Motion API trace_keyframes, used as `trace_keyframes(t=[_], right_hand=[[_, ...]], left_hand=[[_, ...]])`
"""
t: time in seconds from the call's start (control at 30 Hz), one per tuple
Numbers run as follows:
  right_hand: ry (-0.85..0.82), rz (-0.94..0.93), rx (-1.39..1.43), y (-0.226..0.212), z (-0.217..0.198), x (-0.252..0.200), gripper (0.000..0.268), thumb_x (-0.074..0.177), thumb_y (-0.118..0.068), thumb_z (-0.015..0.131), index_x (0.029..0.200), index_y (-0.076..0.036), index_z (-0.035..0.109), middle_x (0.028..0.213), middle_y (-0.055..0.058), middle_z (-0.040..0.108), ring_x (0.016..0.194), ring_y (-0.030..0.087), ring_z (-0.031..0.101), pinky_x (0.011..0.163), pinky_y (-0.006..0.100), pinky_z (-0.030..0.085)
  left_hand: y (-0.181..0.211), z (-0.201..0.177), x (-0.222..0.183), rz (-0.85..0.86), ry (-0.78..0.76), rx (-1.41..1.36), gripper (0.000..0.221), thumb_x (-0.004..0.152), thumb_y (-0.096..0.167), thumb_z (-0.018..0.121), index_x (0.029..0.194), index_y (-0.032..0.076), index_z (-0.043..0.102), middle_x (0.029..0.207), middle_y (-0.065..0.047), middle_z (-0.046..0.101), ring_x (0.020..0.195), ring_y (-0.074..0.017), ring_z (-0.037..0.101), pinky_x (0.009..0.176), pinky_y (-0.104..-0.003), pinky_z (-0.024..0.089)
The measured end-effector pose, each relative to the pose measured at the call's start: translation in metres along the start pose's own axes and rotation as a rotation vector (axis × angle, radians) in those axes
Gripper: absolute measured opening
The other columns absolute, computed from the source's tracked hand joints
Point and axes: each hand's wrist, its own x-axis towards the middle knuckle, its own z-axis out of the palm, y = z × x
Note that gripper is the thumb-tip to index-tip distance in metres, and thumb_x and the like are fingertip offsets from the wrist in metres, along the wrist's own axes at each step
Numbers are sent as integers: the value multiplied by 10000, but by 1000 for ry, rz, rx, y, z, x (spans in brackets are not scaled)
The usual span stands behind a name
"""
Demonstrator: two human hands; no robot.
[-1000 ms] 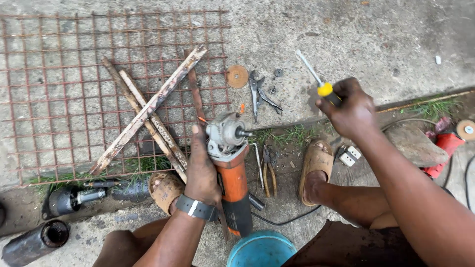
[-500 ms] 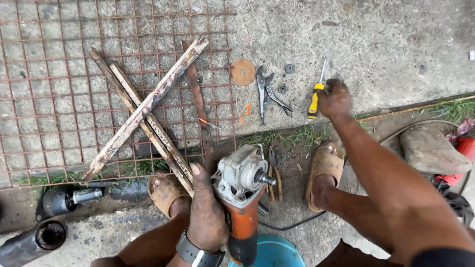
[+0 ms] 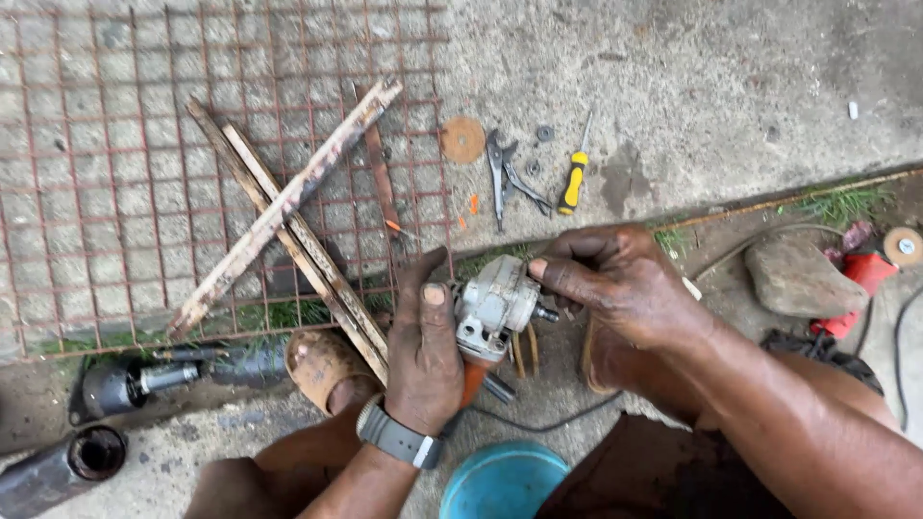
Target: Disassembling the gear housing of an angle grinder using a manual screwdriver.
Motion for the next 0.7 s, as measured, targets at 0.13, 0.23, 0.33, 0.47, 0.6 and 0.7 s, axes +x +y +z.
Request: trace_keyframes(t=[0.13,0.23,0.33,0.47,0.6,0.7], right_hand=[[-111,99,285,4,9,0,54,867,-42,793,856,11,799,628,105,724,514,157,626,499,288,514],[6,358,534,-3,23,-7,61,829,37,805,798,15,756,640,111,693,520,171,584,524,297,479],[-3,462,675,10,28,-8,62,852,23,778,898,22,736,698,124,686,572,198,617,526,313,523],[-39,312,714,19,31,-6,76,843,41,789,896,27,737,717,118,694,578,179,627,533,295,538],[-72,350,745,17,30,-2,101,848,25,792,918,31,720,724,119,683,557,189,623,432,299,530],[-30,255,662,23,34,-4,110,861,-96,799,860,-29,712,678,91,649,543,198,624,465,343,567]], left_hand=[[-1,-11,-4,-32,-8,120,821,945,672,254,1501,92,421,989,-154,774,817,-252,782,702,-396,632],[-5,-15,-7,-37,-21,136,867,931,716,240,1501,86,410,1193,-196,726,929,-284,787,766,-405,644],[-2,-19,-9,-88,-25,64,836,916,697,270,1506,121,407,1023,-188,793,857,-286,828,689,-380,680],[-1,-23,-10,-23,-16,42,839,957,672,295,1523,59,391,1082,-176,744,845,-238,786,701,-337,648],[-2,-24,-10,-18,6,23,816,982,634,325,1545,49,398,696,-19,647,606,-129,666,549,-264,530],[-10,-25,-7,-1,39,182,857,965,688,232,1533,75,421,573,29,576,523,-131,641,504,-292,516]])
